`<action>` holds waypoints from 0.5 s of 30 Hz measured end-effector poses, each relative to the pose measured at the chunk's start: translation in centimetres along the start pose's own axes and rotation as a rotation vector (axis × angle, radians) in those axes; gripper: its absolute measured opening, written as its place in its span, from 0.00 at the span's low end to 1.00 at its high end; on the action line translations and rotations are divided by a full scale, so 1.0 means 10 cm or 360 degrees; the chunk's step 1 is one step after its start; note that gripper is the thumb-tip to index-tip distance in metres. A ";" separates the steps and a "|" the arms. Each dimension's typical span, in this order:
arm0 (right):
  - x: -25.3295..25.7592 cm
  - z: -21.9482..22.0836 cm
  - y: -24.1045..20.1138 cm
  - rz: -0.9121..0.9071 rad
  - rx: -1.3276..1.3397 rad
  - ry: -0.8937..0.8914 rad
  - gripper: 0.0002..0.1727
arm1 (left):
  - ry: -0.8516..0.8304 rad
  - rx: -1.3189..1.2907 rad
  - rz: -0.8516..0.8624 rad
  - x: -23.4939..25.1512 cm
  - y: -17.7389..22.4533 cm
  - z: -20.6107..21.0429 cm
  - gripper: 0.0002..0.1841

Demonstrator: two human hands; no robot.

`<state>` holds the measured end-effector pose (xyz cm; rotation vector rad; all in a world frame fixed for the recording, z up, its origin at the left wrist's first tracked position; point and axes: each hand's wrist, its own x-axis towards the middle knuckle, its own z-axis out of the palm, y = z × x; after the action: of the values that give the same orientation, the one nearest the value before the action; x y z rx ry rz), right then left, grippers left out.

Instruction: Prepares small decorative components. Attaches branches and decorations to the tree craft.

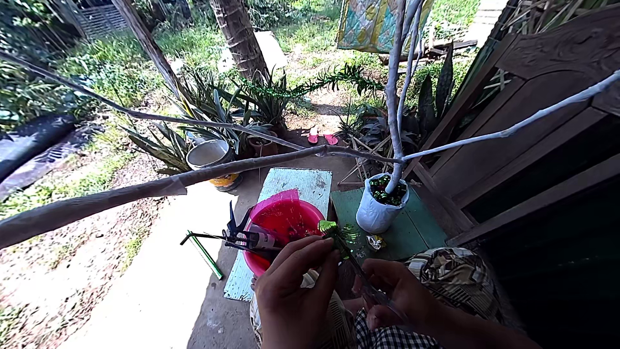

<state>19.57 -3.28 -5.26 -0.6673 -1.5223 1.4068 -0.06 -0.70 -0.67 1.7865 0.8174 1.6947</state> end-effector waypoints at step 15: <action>0.01 0.00 -0.01 -0.0004 -0.0019 0.0016 0.20 | -0.0007 0.0019 0.0023 0.00 -0.02 0.01 0.09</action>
<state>19.51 -3.21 -5.14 -0.6785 -1.5245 1.3916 0.01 -0.55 -0.76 1.8076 0.8161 1.6975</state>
